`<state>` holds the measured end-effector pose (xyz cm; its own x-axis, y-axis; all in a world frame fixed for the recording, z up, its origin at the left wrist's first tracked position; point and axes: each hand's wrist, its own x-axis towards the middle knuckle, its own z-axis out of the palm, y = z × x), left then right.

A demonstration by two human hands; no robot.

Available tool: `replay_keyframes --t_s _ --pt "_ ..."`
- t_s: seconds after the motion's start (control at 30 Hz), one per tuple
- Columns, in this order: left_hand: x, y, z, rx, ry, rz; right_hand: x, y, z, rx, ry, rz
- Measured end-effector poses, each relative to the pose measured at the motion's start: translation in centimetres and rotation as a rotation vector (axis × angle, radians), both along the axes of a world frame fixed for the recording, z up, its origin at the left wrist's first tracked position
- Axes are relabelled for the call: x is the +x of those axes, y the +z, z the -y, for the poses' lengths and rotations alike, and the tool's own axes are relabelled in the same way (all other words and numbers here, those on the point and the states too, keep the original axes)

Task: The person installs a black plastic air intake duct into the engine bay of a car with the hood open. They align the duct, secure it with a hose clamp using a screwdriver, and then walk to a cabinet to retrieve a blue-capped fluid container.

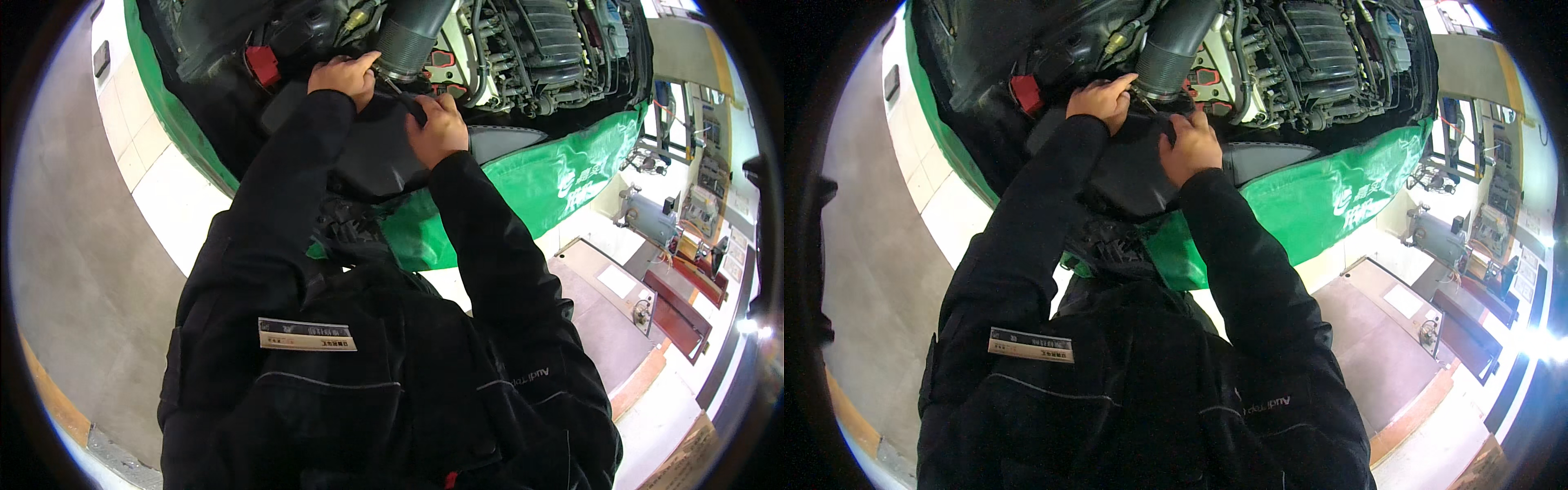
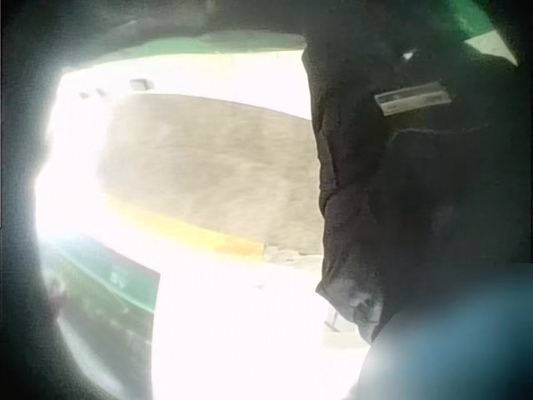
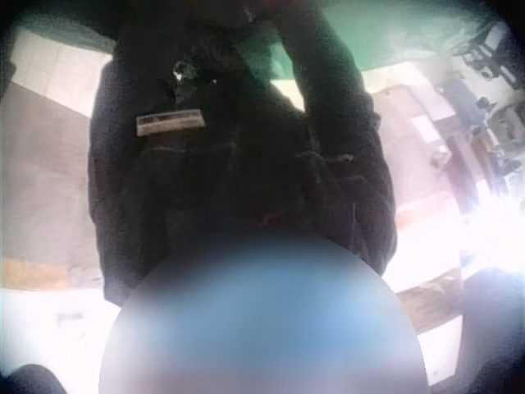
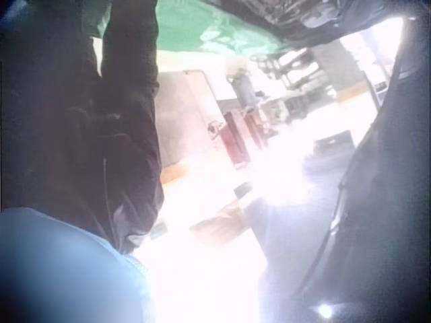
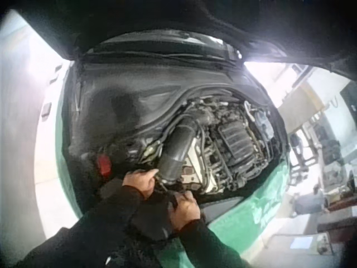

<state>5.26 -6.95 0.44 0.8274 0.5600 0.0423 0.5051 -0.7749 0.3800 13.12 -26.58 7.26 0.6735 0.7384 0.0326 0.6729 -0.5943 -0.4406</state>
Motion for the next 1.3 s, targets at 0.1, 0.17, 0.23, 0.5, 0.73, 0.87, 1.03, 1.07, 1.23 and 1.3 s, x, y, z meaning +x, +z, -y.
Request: replay_keyframes --t_s 0.1,0.17,0.23,0.5,0.73,0.87,1.03,1.07,1.23,1.3 --pt "-0.3 0.2 0.1 0.015 -0.011 0.018 -0.5 -0.3 -0.1 0.009 -0.014 0.011" --pt "-0.4 0.3 0.2 0.022 -0.036 0.066 -0.7 -0.3 -0.2 0.019 -0.018 0.024" --pt "-0.4 0.5 0.2 0.019 -0.046 0.08 -0.8 -0.1 -0.3 -0.002 -0.034 0.025" --pt "-0.7 1.1 0.2 -0.026 -0.064 0.082 -0.7 0.7 -0.7 -0.053 0.059 0.216" --pt "-1.0 1.5 -0.5 -0.124 -0.123 0.049 1.5 -0.4 0.7 0.136 0.051 0.151" --pt "-1.0 1.3 -0.5 -0.139 -0.112 0.071 2.3 -0.4 0.9 0.188 -0.066 -0.221" --pt "-0.8 1.2 -0.3 -0.121 -0.093 0.038 3.5 0.3 0.3 0.171 -0.468 -1.137" --pt "-0.8 1.2 -0.3 -0.102 -0.092 0.031 3.7 0.3 0.3 0.178 -0.494 -1.104" --pt "-0.7 1.2 -0.3 -0.108 -0.084 0.088 3.4 -1.4 1.2 0.464 -0.45 -0.932" --pt "-0.7 1.1 -0.3 -0.1 -0.081 0.077 3.1 -2.2 1.5 0.509 -0.338 -0.709"
